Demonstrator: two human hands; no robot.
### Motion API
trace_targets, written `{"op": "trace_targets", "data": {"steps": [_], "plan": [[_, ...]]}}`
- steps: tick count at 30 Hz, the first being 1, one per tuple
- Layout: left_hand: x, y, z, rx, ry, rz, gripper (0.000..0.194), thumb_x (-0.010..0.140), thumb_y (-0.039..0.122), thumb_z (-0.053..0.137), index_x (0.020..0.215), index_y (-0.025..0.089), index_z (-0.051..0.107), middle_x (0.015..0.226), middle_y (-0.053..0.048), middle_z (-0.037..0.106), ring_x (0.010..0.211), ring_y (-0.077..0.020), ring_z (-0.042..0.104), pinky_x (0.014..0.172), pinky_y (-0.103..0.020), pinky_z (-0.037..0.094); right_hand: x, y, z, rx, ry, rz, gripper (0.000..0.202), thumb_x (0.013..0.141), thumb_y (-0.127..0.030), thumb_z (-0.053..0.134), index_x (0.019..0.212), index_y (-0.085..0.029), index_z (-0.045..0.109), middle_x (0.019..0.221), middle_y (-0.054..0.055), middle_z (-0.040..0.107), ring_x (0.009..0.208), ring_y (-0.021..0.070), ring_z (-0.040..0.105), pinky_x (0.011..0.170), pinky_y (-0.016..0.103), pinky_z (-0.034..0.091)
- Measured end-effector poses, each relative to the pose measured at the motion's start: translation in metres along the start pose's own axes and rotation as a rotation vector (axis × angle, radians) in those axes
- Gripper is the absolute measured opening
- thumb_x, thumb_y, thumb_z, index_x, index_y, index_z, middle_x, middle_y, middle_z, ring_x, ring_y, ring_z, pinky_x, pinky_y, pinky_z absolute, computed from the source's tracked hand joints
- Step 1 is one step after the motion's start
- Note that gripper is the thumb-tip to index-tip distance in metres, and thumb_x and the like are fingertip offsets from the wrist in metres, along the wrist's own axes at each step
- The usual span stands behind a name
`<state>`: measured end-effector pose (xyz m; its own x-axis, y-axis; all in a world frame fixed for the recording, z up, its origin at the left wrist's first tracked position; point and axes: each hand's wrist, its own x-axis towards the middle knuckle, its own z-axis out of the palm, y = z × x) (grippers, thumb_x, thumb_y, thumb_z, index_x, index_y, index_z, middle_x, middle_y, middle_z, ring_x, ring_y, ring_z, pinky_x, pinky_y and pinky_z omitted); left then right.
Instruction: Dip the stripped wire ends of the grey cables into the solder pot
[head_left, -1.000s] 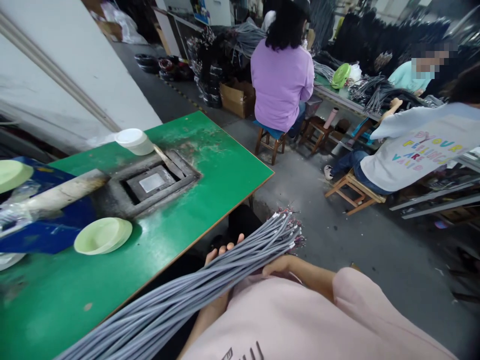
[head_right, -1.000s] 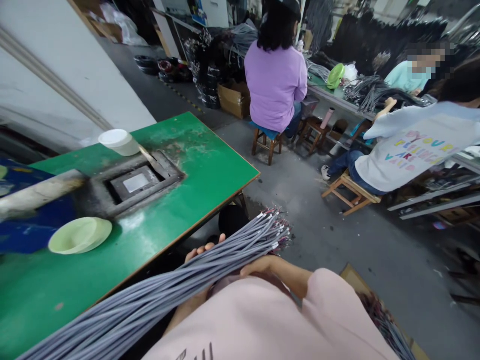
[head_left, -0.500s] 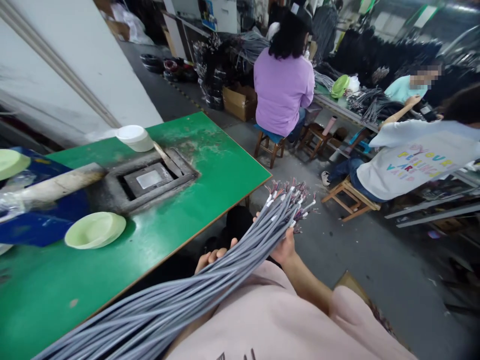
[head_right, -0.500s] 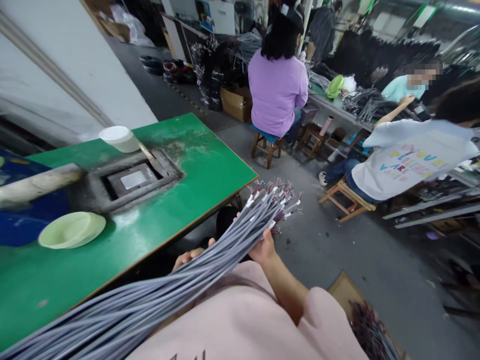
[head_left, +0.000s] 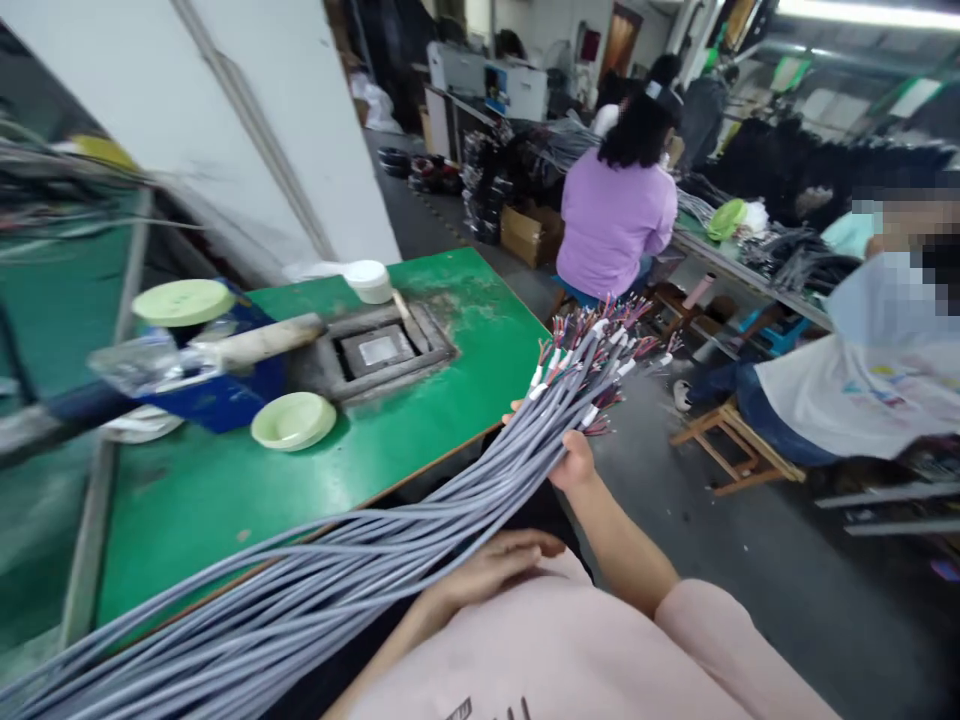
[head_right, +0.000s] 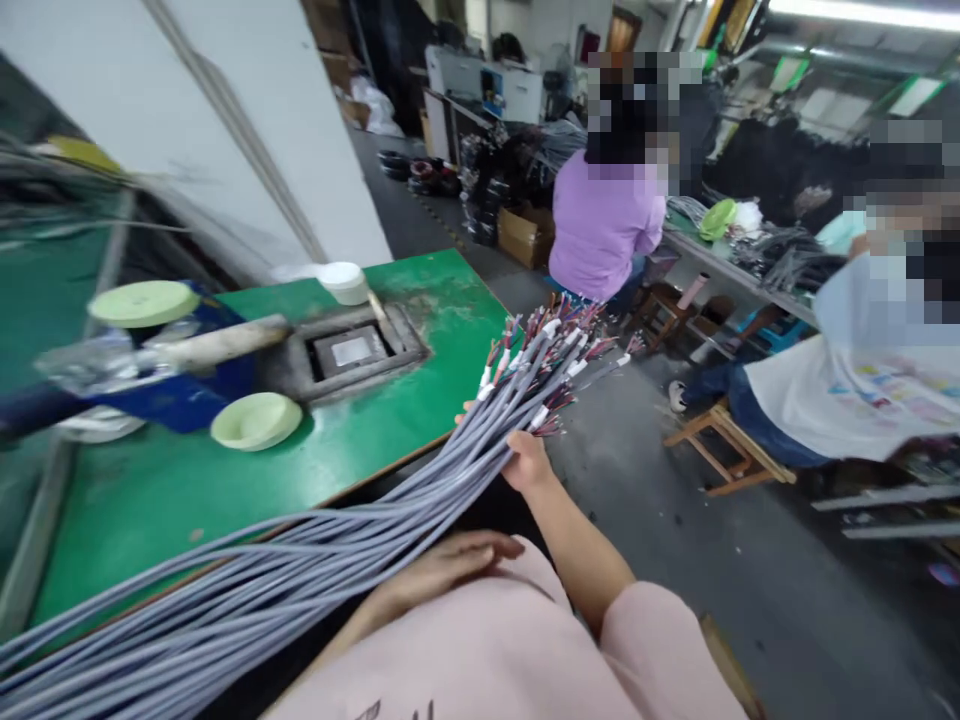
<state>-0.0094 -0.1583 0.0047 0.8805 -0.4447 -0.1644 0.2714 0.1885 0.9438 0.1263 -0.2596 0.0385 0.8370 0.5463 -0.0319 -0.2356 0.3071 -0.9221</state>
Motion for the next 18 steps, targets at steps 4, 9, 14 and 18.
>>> {"op": "trace_targets", "data": {"steps": [4,9,14,18], "plan": [[-0.038,0.026,-0.022,0.040,-0.278,0.152,0.048,0.085,0.054,0.058,0.123,0.027,0.066,0.128,-0.008,0.063,0.122,-0.0327,0.055,0.109,-0.045,0.039,0.004,0.005,0.002,0.085,0.000,0.007,0.071,0.052,-0.057,0.068,0.110,-0.018,0.064,0.119,0.013,0.066,0.116,0.0368,0.058,0.092,0.055,0.052],[-0.086,0.032,-0.054,0.276,0.094,0.313,0.043,0.074,0.061,0.065,0.103,0.032,0.075,0.107,-0.007,0.073,0.106,-0.0338,0.065,0.100,-0.047,0.050,-0.005,0.019,-0.003,0.133,0.095,-0.014,0.061,0.051,-0.049,0.073,0.104,-0.021,0.066,0.109,0.011,0.071,0.106,0.0352,0.063,0.087,0.051,0.054],[-0.056,0.029,-0.068,0.799,0.519,0.343,0.067,0.078,0.049,0.065,0.139,0.026,0.049,0.143,-0.009,0.051,0.132,-0.0320,0.048,0.114,-0.052,0.035,-0.022,0.023,-0.001,0.247,0.034,-0.055,0.058,0.051,-0.048,0.078,0.101,-0.020,0.066,0.097,0.009,0.073,0.102,0.0331,0.065,0.089,0.049,0.053],[-0.020,0.007,-0.060,1.060,0.494,0.292,0.089,0.075,0.054,0.066,0.148,0.017,0.031,0.145,-0.015,0.048,0.130,-0.0322,0.050,0.108,-0.049,0.043,-0.032,0.023,0.001,0.232,-0.015,-0.066,0.059,0.051,-0.052,0.081,0.099,-0.020,0.066,0.097,0.009,0.073,0.106,0.0324,0.064,0.091,0.049,0.052]]}}
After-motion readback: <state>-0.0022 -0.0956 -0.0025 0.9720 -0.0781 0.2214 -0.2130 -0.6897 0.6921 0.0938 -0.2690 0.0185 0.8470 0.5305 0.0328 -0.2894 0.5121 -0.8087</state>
